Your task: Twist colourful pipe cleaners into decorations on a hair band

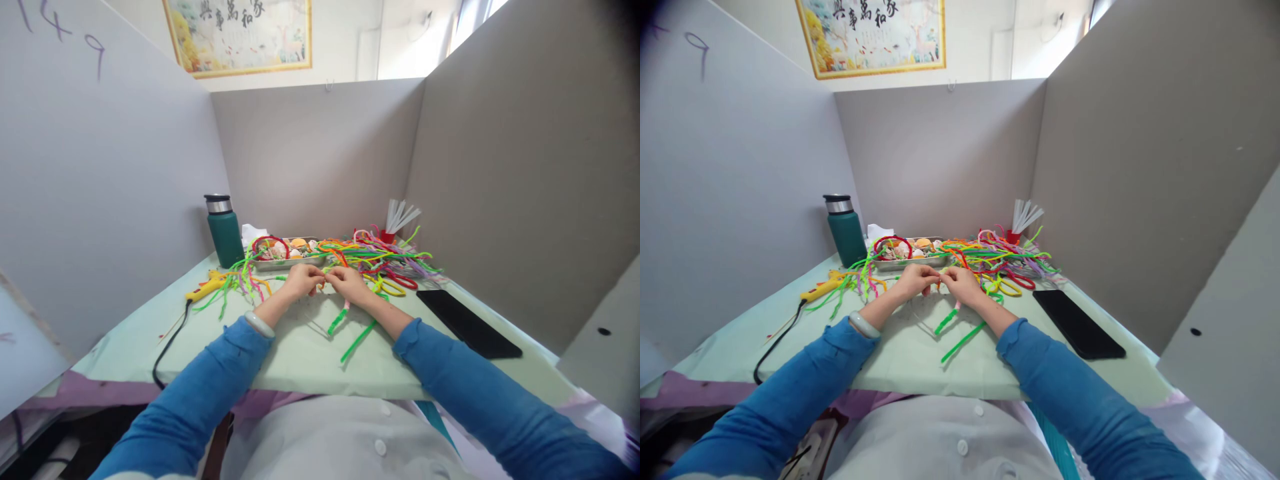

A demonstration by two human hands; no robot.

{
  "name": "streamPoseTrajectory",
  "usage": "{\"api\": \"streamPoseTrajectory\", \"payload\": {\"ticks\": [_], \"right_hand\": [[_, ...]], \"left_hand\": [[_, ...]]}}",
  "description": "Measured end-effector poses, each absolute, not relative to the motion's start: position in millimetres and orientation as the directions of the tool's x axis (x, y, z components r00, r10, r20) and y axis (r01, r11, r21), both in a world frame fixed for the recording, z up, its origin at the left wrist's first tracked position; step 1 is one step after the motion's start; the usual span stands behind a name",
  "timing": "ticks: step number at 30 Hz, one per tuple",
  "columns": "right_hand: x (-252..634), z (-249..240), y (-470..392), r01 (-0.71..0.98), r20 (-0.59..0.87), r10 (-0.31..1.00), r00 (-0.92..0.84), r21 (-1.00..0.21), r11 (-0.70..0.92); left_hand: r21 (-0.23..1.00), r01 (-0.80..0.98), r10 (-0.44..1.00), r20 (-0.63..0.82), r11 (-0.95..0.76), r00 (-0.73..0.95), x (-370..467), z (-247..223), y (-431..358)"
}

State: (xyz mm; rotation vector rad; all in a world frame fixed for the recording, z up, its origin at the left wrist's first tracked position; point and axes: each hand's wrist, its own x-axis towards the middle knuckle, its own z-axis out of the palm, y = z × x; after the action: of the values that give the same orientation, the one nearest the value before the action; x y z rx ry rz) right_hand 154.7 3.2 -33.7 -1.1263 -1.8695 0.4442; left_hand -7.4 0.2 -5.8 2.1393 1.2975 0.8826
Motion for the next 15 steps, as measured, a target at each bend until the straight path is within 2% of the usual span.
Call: {"api": "streamPoseTrajectory", "payload": {"ticks": [4, 9, 15], "right_hand": [[154.2, -29.4, -0.2, 0.507, 0.534, 0.825, -0.185, -0.667, 0.546], [155.1, -26.0, -3.0, 0.469, 0.551, 0.813, -0.191, -0.676, 0.569], [155.6, -26.4, -2.2, 0.442, 0.564, 0.804, -0.191, -0.682, 0.583]], "left_hand": [[0.708, 0.561, 0.902, 0.300, -0.428, 0.310, -5.7, -6.1, 0.6], [0.673, 0.561, 0.875, 0.405, -0.482, 0.266, -2.5, -1.9, -3.6], [0.672, 0.553, 0.869, 0.414, -0.492, 0.270, -2.6, 1.6, -6.5]]}}
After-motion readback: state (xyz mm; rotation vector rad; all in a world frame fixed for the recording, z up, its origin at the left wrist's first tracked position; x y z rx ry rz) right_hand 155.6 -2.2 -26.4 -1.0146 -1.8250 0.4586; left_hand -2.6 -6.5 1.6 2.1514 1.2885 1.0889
